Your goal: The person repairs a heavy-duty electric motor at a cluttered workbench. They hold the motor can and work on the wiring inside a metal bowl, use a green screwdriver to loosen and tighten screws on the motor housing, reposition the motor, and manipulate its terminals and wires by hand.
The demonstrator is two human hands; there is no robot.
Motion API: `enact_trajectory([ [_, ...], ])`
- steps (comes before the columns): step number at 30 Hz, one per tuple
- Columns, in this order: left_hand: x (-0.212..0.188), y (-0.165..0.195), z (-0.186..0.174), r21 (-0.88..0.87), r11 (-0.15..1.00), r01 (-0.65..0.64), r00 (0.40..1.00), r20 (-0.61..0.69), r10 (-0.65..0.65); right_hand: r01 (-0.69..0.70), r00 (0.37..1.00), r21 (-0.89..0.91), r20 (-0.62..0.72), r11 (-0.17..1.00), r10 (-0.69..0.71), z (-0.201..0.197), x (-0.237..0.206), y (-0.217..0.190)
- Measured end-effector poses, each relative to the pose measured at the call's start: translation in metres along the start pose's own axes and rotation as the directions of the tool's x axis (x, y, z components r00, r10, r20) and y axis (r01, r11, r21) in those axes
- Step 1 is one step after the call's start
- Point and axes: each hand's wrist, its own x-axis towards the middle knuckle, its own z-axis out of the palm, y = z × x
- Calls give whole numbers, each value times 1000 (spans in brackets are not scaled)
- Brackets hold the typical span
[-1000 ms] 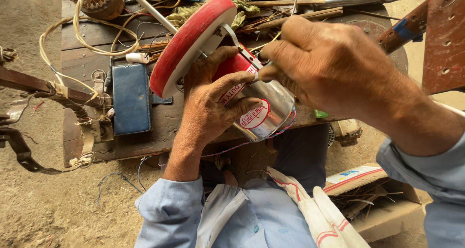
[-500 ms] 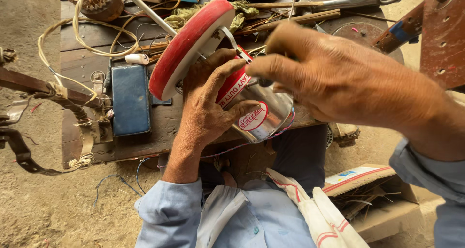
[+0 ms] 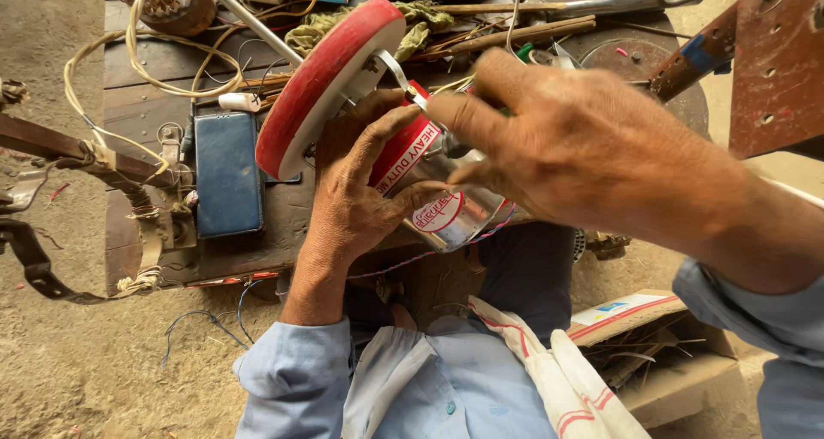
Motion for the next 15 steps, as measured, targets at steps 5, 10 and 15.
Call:
enact_trajectory([
  [5,-2,-2,2,22,1000,-11,1000,7,11,9,997,-199,81,980,8,-1,6,-14],
  [10,-2,-2,3,-31,1000,0,1000,6,0,62,994,-106,-85,992,-72,-7,15,-18],
  [15,-7,-2,1,38,999,16,1000,8,-17,92,993,-19,-67,996,-93,-6,13,-15],
])
